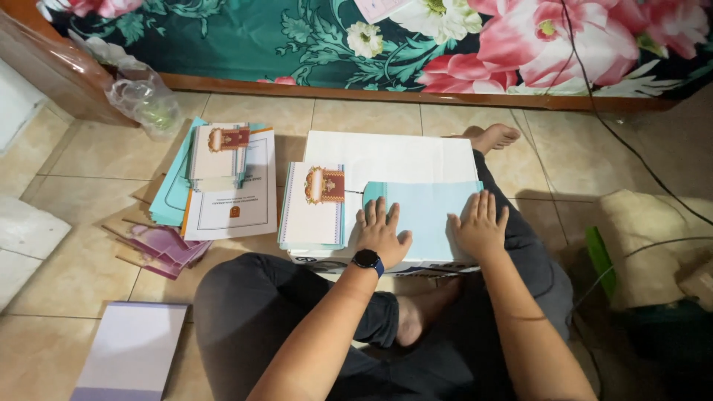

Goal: Assembling invitation folders by folding paper inserts and placing them into folder bases.

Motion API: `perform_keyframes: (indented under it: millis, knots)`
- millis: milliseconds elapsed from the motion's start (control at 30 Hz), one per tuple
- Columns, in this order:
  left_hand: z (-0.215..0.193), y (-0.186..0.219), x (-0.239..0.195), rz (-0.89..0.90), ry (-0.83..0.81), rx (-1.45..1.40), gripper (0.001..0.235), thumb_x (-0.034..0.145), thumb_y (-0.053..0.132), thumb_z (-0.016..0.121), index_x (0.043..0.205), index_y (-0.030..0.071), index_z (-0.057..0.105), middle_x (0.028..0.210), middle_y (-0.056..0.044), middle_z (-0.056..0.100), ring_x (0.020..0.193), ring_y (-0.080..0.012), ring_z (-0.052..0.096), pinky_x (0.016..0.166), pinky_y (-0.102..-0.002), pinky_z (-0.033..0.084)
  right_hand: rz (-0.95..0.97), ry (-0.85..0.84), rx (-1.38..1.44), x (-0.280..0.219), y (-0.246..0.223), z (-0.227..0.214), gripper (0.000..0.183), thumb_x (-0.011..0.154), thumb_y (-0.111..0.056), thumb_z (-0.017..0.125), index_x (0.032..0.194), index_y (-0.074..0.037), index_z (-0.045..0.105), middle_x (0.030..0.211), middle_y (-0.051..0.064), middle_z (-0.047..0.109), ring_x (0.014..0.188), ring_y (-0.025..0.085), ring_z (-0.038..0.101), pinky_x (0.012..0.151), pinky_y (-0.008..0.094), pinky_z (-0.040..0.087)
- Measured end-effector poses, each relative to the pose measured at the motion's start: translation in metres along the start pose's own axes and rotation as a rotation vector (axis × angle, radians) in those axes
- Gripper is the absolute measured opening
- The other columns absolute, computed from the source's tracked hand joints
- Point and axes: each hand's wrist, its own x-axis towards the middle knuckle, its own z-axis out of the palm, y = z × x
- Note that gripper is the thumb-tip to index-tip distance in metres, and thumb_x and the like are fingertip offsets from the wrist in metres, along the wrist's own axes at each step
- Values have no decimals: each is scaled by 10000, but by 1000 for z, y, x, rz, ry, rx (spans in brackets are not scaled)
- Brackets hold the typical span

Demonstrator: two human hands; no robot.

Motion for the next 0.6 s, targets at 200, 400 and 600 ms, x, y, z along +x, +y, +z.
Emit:
perform_keyframes:
  millis: [200,400,600]
  knots:
    - [7,0,6,-23,46,-44,763,992,534,258,1646,151,171,1718,-172,66,1590,-342,21,1269,-521,-23,0,13,-16,26,-6,-3,850,1053,-638,95,1650,-34,64,1731,168,2,1597,304,-137,1224,612,-145]
    - [10,-1,6,-7,32,-25,768,992,545,231,1643,142,166,1719,-178,58,1592,-349,19,1276,-536,-8,-52,5,76,-62,-17,-18,875,1051,-642,90,1632,9,148,1709,224,139,1596,348,91,1283,514,100]
    - [71,-19,23,211,334,9,511,992,360,518,1432,105,564,1531,-176,490,1475,-375,378,1191,-606,248,72,-188,-89,7,-13,41,850,1035,-621,205,1633,-19,146,1711,201,104,1586,330,77,1270,514,-62]
